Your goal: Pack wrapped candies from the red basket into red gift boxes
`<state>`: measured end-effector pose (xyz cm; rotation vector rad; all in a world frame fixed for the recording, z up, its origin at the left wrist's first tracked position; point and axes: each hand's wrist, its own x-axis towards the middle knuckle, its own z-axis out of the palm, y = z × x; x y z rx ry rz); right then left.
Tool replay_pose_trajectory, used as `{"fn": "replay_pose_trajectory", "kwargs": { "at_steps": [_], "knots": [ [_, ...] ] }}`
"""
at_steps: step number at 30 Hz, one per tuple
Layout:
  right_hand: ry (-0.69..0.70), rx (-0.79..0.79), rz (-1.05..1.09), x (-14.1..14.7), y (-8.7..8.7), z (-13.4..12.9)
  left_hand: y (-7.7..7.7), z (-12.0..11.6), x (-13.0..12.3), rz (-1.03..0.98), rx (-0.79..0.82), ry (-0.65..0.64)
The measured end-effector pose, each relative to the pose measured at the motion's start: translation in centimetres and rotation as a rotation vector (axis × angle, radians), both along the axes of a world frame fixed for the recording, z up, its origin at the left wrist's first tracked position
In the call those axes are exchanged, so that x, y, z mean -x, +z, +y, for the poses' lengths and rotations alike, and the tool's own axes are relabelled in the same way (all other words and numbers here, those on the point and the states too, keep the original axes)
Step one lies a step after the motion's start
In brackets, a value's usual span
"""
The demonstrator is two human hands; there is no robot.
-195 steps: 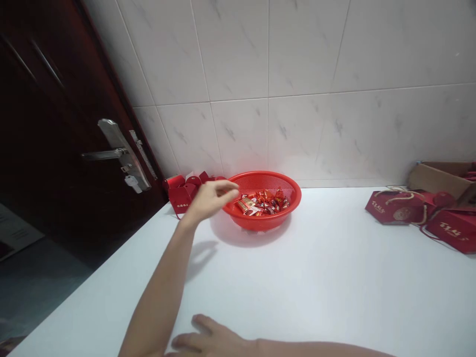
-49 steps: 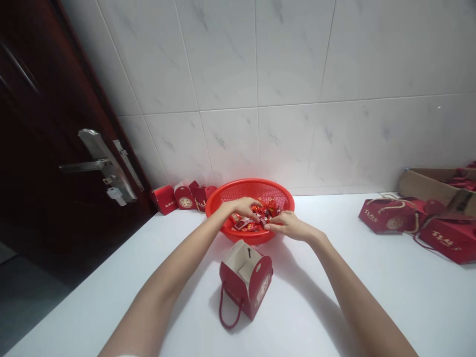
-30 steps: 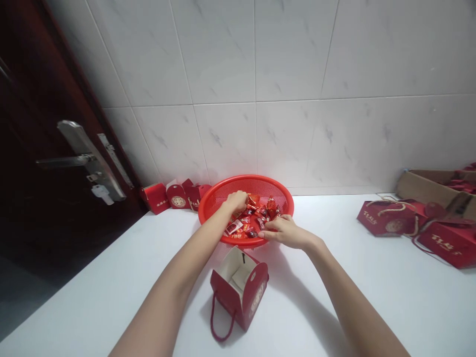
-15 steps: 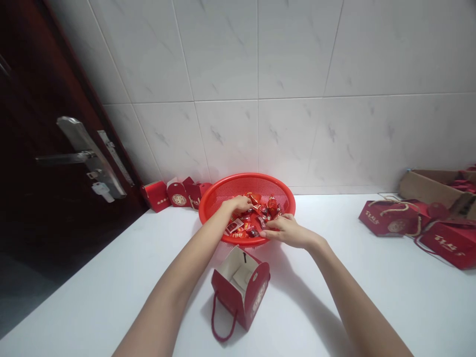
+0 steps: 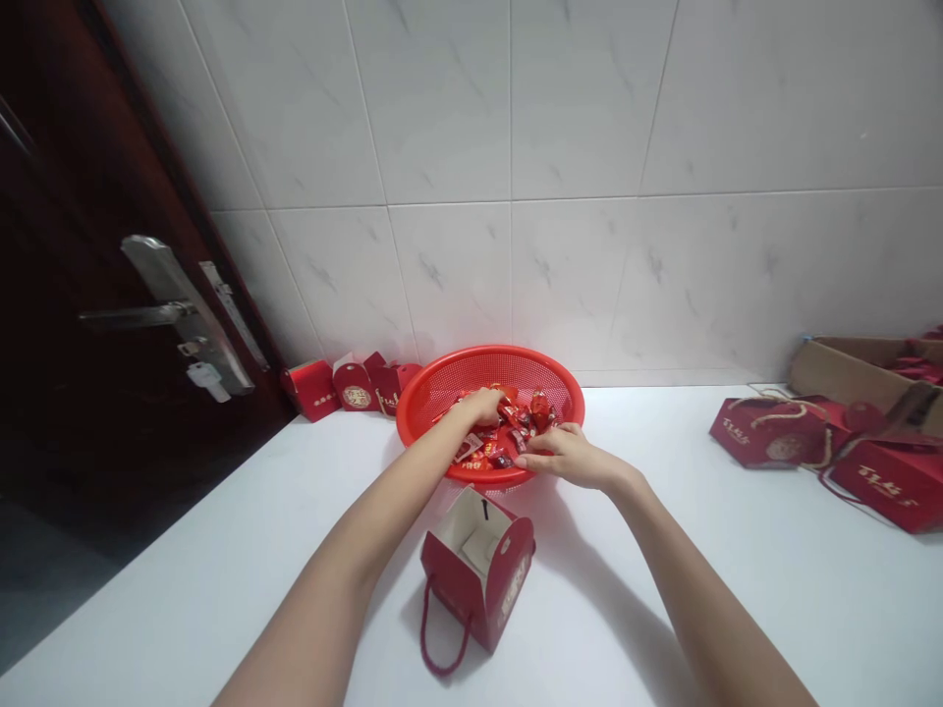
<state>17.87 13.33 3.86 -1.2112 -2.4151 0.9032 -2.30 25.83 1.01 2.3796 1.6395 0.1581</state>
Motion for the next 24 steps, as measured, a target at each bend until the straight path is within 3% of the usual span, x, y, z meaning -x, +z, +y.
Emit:
{"fn": "replay_pose_trajectory", "kwargs": {
  "at_steps": [7,12,14,20,22,24],
  "knots": [
    [-0.16,0.024,0.219,-0.3,-0.7,0.0,2.1,-0.4,0.1,-0.176,0.116,-0.072],
    [-0.314,-0.117,0.381,1.2,-1.4,0.3,4.0,-1.5,-0.2,-0.796,0.33,-0.26],
    [-0.43,-0.207,0.438,1.9,-1.7,0.5,4.4,-2.1,-0.7,-0.949,0.421,-0.332],
    [-0.639,-0.259,0.444,2.4,-2.3,1.0,4.8,-2.7,-1.9,-0.968,0.542,-0.386],
    [-0.655,-0.277,0.437,2.3,-2.4,1.0,4.3,-2.3,-1.9,-0.907,0.465,-0.341],
    [-0.653,-0.295,0.431,2.3,-2.4,0.9,3.5,-1.6,-1.7,-0.721,0.34,-0.286]
  ]
}}
